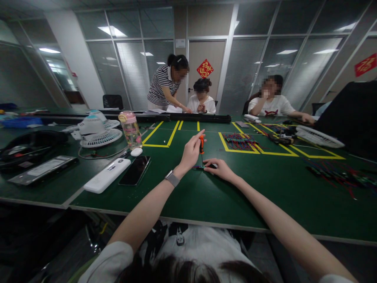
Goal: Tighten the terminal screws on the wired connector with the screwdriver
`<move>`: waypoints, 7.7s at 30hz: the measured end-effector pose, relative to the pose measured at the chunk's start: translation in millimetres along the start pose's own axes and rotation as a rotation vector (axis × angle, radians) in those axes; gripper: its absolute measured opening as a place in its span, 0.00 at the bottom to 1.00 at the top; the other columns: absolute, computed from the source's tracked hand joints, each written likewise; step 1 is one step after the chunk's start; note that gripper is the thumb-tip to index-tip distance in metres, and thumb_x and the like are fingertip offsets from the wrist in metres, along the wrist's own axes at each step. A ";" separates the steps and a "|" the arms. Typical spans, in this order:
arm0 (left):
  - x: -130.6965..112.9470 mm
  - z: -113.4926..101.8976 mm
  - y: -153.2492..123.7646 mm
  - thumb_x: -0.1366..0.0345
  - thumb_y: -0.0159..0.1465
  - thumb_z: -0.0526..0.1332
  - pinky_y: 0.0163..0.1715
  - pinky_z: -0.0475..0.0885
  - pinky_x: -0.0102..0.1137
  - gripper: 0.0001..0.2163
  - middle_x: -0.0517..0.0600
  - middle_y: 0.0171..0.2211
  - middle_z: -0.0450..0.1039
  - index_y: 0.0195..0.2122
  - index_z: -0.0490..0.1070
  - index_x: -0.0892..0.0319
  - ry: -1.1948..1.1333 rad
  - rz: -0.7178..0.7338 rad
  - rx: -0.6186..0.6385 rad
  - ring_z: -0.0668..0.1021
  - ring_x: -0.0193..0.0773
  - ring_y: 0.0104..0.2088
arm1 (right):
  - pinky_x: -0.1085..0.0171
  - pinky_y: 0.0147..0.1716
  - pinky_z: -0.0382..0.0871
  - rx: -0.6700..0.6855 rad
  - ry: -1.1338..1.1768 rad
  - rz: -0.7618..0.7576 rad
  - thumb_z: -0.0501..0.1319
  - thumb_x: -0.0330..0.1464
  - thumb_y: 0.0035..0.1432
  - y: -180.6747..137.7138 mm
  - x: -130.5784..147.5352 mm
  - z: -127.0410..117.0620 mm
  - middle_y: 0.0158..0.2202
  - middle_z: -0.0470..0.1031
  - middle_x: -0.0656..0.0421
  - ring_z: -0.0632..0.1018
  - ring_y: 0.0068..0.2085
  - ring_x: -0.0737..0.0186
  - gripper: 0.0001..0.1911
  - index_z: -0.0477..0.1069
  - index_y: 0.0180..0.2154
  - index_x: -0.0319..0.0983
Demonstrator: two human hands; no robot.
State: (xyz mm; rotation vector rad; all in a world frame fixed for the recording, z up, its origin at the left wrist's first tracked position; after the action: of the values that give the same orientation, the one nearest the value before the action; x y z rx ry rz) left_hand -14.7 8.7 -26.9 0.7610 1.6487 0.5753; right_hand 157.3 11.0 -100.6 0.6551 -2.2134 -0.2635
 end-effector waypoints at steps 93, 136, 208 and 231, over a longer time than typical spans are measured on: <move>1.6 -5.8 5.8 0.67 0.67 0.51 0.43 0.70 0.29 0.14 0.52 0.46 0.72 0.50 0.71 0.55 0.025 -0.081 -0.112 0.76 0.35 0.43 | 0.57 0.49 0.69 0.012 -0.016 -0.037 0.65 0.35 0.52 0.5 -3.2 0.6 0.46 0.78 0.54 0.78 0.47 0.55 0.06 0.78 0.32 0.41; 3.3 -5.2 6.0 0.64 0.67 0.51 0.48 0.71 0.34 0.16 0.54 0.49 0.73 0.54 0.67 0.57 -0.038 -0.002 0.014 0.77 0.38 0.46 | 0.56 0.49 0.69 0.008 -0.027 -0.033 0.64 0.36 0.52 0.0 -3.9 0.8 0.45 0.78 0.55 0.78 0.47 0.55 0.06 0.78 0.32 0.41; 1.4 2.5 4.3 0.67 0.62 0.57 0.35 0.74 0.27 0.15 0.52 0.41 0.75 0.50 0.69 0.59 -0.165 -0.118 -0.002 0.79 0.35 0.36 | 0.56 0.49 0.69 0.012 -0.020 -0.035 0.64 0.35 0.52 0.1 -4.0 1.2 0.45 0.78 0.54 0.77 0.46 0.55 0.07 0.78 0.33 0.41; 3.1 -2.4 6.8 0.69 0.63 0.55 0.39 0.72 0.29 0.18 0.50 0.40 0.72 0.54 0.67 0.56 -0.073 -0.079 0.048 0.76 0.33 0.37 | 0.56 0.49 0.68 0.009 -0.018 -0.035 0.65 0.35 0.52 0.7 -6.2 1.5 0.46 0.78 0.55 0.78 0.47 0.54 0.06 0.78 0.32 0.41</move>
State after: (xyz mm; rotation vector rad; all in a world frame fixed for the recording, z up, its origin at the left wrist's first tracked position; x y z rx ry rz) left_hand -16.3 15.6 -23.5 0.7397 1.6226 0.4483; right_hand 159.3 14.9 -105.3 0.6997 -2.2233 -0.2787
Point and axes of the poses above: each hand's wrist, its own y-axis towards the middle knuckle, its own z-axis out of the palm, x = y × z, the point moved 1 cm from there along y, towards the middle knuckle
